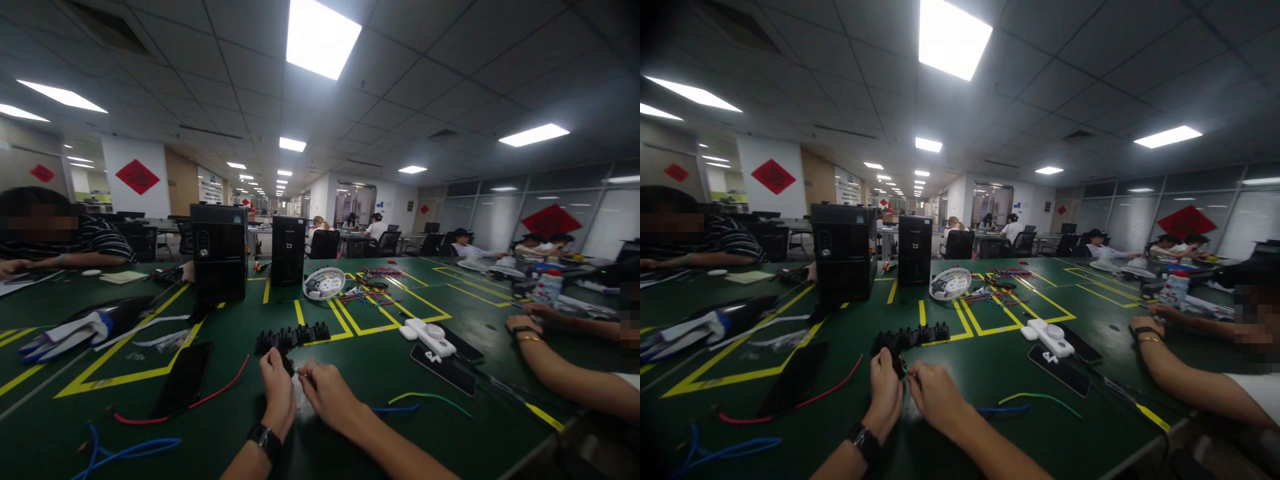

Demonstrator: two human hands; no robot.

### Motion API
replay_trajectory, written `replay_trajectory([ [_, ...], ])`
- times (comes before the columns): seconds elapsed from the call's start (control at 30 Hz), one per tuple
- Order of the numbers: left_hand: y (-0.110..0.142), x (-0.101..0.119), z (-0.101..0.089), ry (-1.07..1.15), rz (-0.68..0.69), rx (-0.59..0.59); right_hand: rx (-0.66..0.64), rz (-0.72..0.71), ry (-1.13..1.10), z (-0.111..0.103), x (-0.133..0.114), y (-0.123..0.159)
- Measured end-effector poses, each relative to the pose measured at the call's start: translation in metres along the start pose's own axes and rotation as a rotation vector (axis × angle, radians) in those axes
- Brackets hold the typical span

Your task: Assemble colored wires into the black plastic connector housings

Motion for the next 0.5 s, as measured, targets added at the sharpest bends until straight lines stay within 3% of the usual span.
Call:
replay_trajectory([
  [0.17,-0.008,0.01,0.002,0.094,-0.01,-0.016,0.08,0.001,0.044,0.002,-0.006,0.003],
  [0.27,-0.022,0.017,-0.01,0.113,-0.025,0.047,-0.002,-0.085,0.082,0.009,-0.004,0.015],
  [0.33,-0.028,0.017,-0.015,0.123,-0.045,0.044,0.061,-0.023,0.092,-0.006,0.007,0.011],
  [0.43,-0.018,0.005,-0.007,0.143,-0.136,-0.099,0.306,0.185,0.087,-0.041,0.021,-0.019],
  [0.5,0.002,-0.005,0.007,0.169,-0.224,-0.265,0.308,0.179,0.09,-0.043,0.006,-0.052],
])
Point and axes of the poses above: each hand's wrist, its own y-axis away from the middle knuckle, its own z-axis out of the palm, x = y × z, the point moved 6 cm from there along -y, towards the middle knuckle, and after that the axes turned 1 degree about y, right-handed, at the moved point
